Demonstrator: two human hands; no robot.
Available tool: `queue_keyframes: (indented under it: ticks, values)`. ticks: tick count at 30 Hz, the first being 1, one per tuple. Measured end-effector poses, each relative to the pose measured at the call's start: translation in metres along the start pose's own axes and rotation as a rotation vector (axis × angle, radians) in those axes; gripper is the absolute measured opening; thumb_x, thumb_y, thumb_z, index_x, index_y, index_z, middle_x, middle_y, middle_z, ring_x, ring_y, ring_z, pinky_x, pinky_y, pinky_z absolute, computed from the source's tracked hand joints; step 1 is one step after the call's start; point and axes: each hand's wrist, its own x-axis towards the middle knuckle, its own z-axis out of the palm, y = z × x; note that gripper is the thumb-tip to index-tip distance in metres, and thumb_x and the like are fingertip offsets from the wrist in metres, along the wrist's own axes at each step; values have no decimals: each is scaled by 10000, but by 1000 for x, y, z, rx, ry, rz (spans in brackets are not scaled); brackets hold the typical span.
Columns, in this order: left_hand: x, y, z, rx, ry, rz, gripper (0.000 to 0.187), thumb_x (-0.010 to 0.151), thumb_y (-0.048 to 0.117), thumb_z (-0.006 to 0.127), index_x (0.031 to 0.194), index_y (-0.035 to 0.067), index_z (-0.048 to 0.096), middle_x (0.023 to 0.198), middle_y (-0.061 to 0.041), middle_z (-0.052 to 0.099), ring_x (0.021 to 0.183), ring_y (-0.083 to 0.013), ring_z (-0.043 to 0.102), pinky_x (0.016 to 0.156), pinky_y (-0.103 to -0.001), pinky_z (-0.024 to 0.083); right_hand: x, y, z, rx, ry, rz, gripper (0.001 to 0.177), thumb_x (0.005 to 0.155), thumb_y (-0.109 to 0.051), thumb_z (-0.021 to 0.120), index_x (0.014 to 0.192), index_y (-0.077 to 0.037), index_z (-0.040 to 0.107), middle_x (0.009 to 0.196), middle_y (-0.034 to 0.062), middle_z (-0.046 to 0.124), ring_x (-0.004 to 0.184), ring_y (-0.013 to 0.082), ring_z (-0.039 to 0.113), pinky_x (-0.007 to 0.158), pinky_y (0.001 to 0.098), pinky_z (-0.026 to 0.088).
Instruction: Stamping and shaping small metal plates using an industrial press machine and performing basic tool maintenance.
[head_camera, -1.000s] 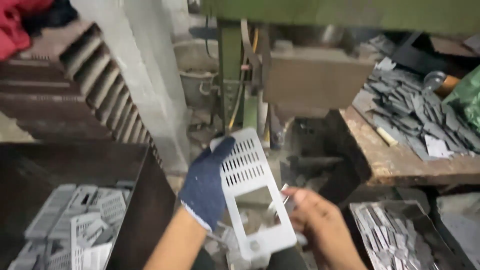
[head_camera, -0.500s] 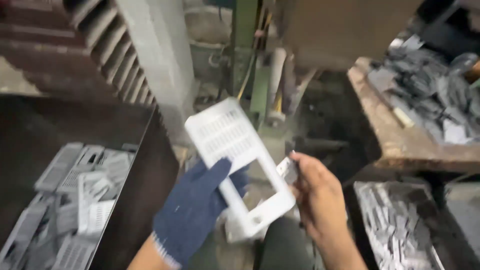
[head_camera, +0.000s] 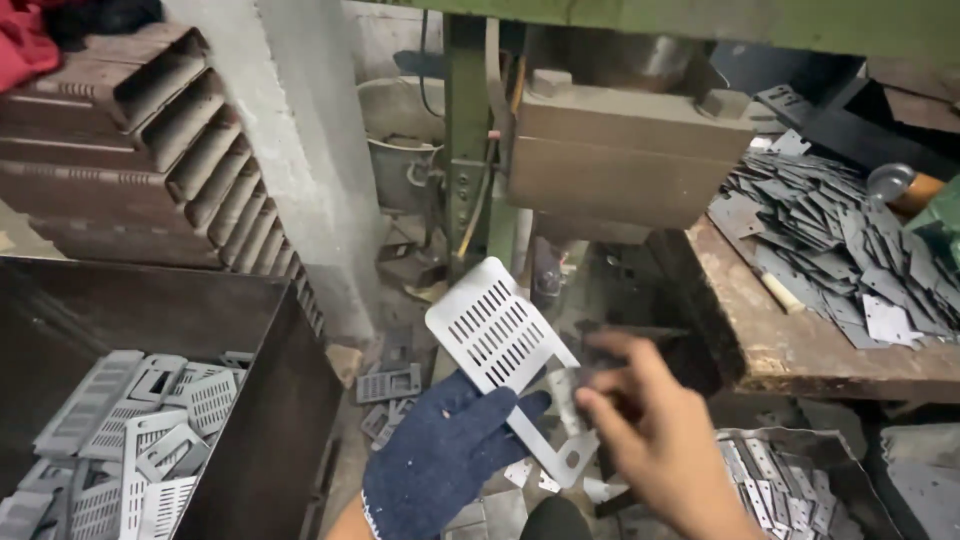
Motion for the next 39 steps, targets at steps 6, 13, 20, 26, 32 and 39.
queue_keyframes:
  ticks: [6,13,20,26,32,39]
  values:
    - [-1,0,1,-247,86,-153,410,984,93,575,1388,21,584,1218,-106,679,1086,-187,694,883,-323,610,-9,0,17,-23,-136,-130,456,843,-103,745,1273,-144,598,833,36,785,736,97,747,656,253,593]
    - [-2,5,0,-258,84,-152,402,984,149,573,1369,36,591,1248,-105,686,1086,-193,705,887,-338,617,-13,-28,10,-71,-200,-1,474,845,-105,754,1295,-168,619,789,18,762,676,94,717,603,266,559]
    - [-7,17,1,-40,140,-74,382,945,161,612,1304,36,655,1153,-83,742,982,-180,740,848,-356,640,-13,-15,18,273,-325,52,384,889,-15,705,1251,-103,615,829,1,635,710,57,556,601,229,471]
    - [-10,22,0,142,230,14,342,958,201,640,1246,33,719,1020,-60,756,841,-114,696,721,-283,590,-15,-41,28,373,-293,135,403,889,3,669,1268,-99,578,871,0,643,704,65,559,561,237,471]
    - [-14,30,5,2,340,-36,336,960,219,625,1235,51,721,953,-32,726,785,-106,670,687,-277,573,-15,-53,31,322,-175,118,418,860,0,694,1249,-92,570,892,25,701,684,84,586,548,237,485]
    - [-7,38,9,-208,492,19,329,947,231,617,1246,116,692,956,-11,705,777,-108,652,672,-286,564,-17,-15,33,383,261,-106,419,897,-47,700,1288,-24,551,1119,72,672,891,105,632,692,227,517]
